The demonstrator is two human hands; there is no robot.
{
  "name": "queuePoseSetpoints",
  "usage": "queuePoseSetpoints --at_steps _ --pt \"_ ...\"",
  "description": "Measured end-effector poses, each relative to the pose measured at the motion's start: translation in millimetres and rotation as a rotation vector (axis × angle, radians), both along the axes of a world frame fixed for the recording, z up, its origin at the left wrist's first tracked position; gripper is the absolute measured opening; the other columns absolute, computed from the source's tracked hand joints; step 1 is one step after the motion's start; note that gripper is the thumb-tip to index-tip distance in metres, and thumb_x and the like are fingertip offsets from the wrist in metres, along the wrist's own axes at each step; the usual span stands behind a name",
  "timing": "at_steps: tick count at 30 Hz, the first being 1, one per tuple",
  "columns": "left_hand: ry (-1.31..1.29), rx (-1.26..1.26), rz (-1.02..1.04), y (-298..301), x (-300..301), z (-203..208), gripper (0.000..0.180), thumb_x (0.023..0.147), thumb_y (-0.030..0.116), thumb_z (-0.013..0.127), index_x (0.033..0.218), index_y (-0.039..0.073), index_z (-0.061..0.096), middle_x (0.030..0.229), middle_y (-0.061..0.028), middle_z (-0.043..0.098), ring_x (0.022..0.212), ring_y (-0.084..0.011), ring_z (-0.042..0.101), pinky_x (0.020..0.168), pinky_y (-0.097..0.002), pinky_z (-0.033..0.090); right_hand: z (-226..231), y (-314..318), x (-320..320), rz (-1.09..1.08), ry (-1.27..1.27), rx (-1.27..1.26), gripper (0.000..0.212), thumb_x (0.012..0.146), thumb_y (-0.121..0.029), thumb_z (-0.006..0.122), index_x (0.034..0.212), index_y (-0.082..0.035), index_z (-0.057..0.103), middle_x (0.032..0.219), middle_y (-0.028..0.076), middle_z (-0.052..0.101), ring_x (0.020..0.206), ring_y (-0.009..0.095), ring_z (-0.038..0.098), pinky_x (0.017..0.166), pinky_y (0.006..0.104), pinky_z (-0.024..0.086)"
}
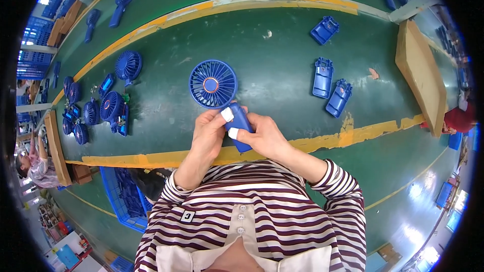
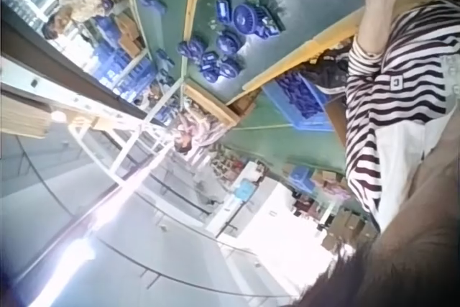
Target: The person assembles handheld electric fans by hand, fitting circuit boards and batteries into the fan handles, snapping the casing covers closed, and placing the assembled fans onto the conveyor belt.
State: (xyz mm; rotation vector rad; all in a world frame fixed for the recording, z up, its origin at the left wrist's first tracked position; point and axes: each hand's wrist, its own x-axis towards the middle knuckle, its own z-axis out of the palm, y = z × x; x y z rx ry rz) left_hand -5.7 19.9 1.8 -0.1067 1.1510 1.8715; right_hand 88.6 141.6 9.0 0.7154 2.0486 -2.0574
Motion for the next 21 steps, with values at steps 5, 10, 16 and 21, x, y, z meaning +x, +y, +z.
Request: queuePoseSetpoints --at_steps 5,10,16,21 --pt "0.031 0.070 0.008 -4 6 -4 0.022 0.084 0.008 0.058 0.100 -0.006 0.059 0.097 -0.0143 0.064 0.086 -0.0172 0.062 0.079 -0.0291 0.049 -1 -3 5 0.010 -0.029 -0.072 0.027 0.078 -0.015 0.063 0.096 0.004 0.055 0.080 0.006 0.059 0.073 0.009 0.056 0.064 0.0241 0.048" --pt "0.087 0.156 -0.002 0 10 -9 0.024 0.082 0.007 0.060 0.104 -0.004 0.058 0.101 -0.0126 0.063 0.085 -0.0164 0.062 0.073 -0.0277 0.051 11 -6 0 -0.039 -0.073 0.080 0.027 0.074 -0.011 0.064 0.095 0.003 0.055 0.077 0.005 0.059 0.069 0.008 0.056 0.059 0.0240 0.048" --pt "0.211 0.180 -0.006 3 12 -6 0.033 0.078 0.000 0.062 0.110 -0.004 0.054 0.105 -0.0127 0.062 0.083 -0.0157 0.062 0.066 -0.0252 0.053 10 -5 -3 -0.144 0.026 -0.021 0.029 0.071 -0.011 0.063 0.095 0.004 0.055 0.066 0.006 0.058 0.059 0.011 0.057 0.053 0.0261 0.047" --pt "0.149 0.163 -0.033 6 -4 -4 0.030 0.081 -0.004 0.056 0.111 -0.004 0.053 0.106 -0.0110 0.061 0.089 -0.0175 0.061 0.074 -0.0280 0.052 8 3 -17 -0.081 0.011 -0.073 0.026 0.074 -0.009 0.066 0.096 0.001 0.056 0.078 0.005 0.061 0.064 0.011 0.059 0.055 0.0235 0.048"
